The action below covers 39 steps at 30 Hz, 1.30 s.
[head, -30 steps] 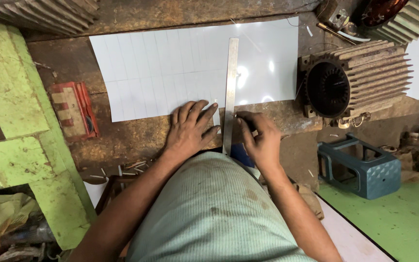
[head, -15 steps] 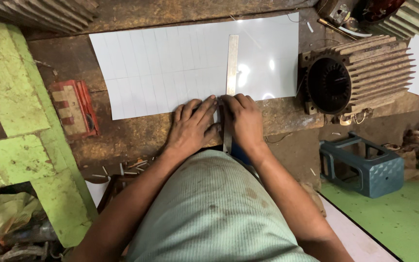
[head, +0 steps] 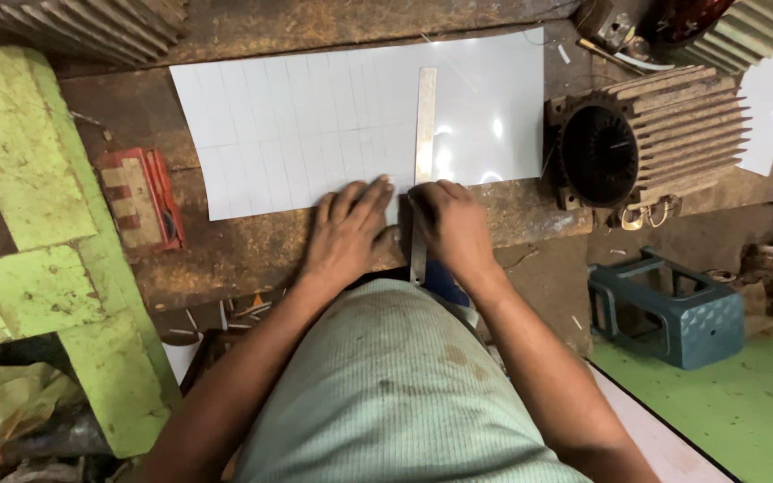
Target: The person lays a white plastic sheet on a workbench, marks straight lines across it using a steel ruler and a marker, then cuts the sheet into strips along the marked lines with scissors, working through the sheet piece by piece.
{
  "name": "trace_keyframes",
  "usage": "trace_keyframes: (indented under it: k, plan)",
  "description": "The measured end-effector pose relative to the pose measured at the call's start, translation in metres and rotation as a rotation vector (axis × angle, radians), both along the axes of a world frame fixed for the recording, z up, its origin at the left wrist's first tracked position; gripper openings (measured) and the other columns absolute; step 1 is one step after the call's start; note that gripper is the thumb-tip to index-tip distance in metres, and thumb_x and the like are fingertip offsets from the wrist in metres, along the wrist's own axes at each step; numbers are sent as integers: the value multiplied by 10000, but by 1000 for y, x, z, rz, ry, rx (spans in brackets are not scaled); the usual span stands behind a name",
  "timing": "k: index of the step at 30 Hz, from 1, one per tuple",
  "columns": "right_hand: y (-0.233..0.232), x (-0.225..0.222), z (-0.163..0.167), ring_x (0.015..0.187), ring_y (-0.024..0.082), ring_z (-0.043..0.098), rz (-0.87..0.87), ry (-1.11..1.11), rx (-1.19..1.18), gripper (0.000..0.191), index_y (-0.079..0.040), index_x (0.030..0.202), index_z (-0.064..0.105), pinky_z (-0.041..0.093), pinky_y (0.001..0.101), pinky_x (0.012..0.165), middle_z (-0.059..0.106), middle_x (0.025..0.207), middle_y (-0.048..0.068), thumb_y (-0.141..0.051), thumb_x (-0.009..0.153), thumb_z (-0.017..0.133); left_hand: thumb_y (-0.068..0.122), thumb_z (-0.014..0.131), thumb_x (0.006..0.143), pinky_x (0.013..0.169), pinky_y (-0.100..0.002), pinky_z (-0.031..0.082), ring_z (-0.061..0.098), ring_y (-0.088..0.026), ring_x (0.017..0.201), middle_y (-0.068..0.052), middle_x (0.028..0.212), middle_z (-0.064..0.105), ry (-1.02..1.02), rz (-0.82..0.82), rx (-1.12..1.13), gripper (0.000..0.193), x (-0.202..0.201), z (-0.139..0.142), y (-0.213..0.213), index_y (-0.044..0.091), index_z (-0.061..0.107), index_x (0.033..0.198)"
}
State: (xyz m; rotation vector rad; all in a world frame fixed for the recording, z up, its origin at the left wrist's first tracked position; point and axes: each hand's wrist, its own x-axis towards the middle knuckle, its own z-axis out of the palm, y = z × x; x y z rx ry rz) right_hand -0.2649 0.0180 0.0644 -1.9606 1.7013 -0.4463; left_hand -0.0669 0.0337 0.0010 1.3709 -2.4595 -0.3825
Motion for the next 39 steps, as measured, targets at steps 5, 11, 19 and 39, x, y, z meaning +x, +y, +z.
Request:
trace_keyframes:
  k: [5,11,19,39]
  plan:
    - [-2,-15,-17,943,398,647,-175,-119,-254,108,-8,1071,666,520,457,832,677,1016,182,-85,995,670,442,684,960,1155,-603,326,349,-325,1436,-136,1621,352,-146,243,80,618,37,7,-14,21,571,1398]
    - [-7,-26,-42,927,371,696,-287,-256,-265,104,0,1076,647,546,422,823,702,1025,174,-87,1020,648,402,604,1054,1190,-555,341,400,-304,1448,-143,1603,390,-145,106,-48,589,5,17,-37,47,519,1518]
    - [-6,-29,-41,1012,397,596,-117,-203,-287,271,23,1275,608,484,466,900,623,1080,195,-25,1010,583,600,539,937,1180,-493,279,280,-315,1483,-129,1632,272,-305,-70,152,801,-41,25,-107,132,352,1560]
    - [-3,-22,-35,1115,372,490,158,116,-260,746,50,1089,620,425,479,991,526,1305,190,-612,803,810,797,664,719,1242,-430,151,40,-273,1556,-37,1706,14,-509,-21,383,1263,-8,43,-143,131,89,1625]
